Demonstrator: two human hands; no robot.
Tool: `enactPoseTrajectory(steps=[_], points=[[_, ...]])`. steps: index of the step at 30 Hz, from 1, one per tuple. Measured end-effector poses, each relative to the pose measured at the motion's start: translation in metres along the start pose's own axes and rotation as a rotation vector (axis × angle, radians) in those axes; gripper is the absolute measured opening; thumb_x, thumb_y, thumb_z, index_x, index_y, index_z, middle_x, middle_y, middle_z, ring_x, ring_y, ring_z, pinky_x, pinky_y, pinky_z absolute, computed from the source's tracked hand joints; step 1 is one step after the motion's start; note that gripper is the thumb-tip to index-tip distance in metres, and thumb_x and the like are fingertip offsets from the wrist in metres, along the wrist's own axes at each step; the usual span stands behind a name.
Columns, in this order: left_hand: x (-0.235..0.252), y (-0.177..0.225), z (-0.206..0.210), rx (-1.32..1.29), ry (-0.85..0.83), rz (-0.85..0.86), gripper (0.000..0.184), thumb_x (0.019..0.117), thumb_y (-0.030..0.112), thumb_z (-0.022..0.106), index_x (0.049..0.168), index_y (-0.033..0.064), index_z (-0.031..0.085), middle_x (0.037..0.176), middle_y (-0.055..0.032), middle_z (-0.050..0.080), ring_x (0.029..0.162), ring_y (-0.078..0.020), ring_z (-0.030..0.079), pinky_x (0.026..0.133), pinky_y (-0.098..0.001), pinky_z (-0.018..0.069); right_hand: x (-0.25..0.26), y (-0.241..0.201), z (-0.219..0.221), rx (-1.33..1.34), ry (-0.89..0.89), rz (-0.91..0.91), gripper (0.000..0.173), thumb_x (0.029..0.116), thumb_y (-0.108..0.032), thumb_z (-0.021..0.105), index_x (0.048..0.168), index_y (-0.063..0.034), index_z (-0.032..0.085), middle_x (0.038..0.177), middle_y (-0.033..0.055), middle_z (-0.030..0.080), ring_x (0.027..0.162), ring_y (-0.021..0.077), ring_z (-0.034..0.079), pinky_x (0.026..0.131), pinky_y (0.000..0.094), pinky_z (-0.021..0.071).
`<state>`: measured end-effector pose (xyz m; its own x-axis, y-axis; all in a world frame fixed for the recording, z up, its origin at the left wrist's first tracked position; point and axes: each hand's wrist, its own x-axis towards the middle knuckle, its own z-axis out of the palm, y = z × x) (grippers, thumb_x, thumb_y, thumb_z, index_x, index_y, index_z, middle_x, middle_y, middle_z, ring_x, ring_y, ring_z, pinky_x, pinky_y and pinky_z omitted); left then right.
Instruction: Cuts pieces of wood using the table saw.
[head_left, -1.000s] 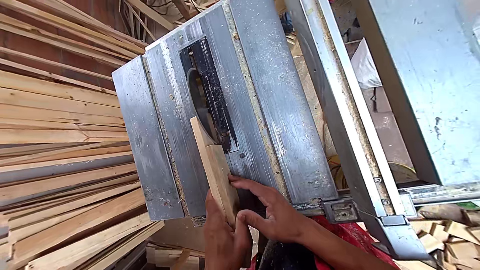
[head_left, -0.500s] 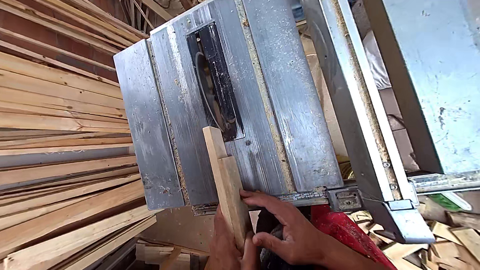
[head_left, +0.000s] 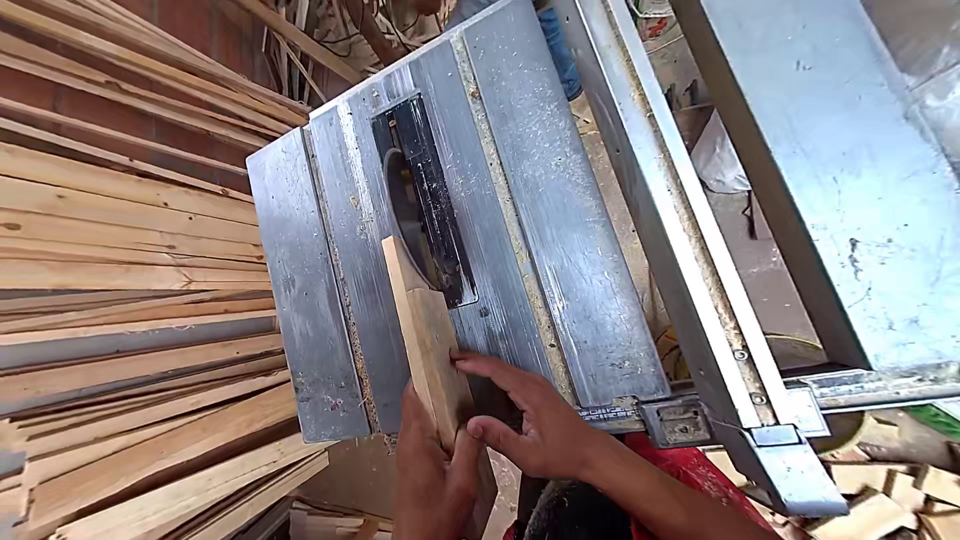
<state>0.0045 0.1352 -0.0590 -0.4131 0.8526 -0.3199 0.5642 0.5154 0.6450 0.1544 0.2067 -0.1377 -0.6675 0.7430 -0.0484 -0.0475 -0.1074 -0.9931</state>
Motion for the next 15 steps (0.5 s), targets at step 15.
enactPoseTrajectory(steps=[15], points=[[-0.025,-0.006,0.014,-0.014,0.005,0.054,0.092,0.0826,0.039,0.071,0.143,-0.0186,0.032,0.117,-0.0201,0.065,0.103,-0.0135,0.068,0.088,-0.0331,0.0597,-0.024,0.010,0.000,0.055,-0.020,-0.047,0.055,0.1025,-0.045,0.056,0.142,-0.0076,0.057,0.150,0.0100,0.055,0.140,0.0200,0.052,0.115,0.0426,0.0475]])
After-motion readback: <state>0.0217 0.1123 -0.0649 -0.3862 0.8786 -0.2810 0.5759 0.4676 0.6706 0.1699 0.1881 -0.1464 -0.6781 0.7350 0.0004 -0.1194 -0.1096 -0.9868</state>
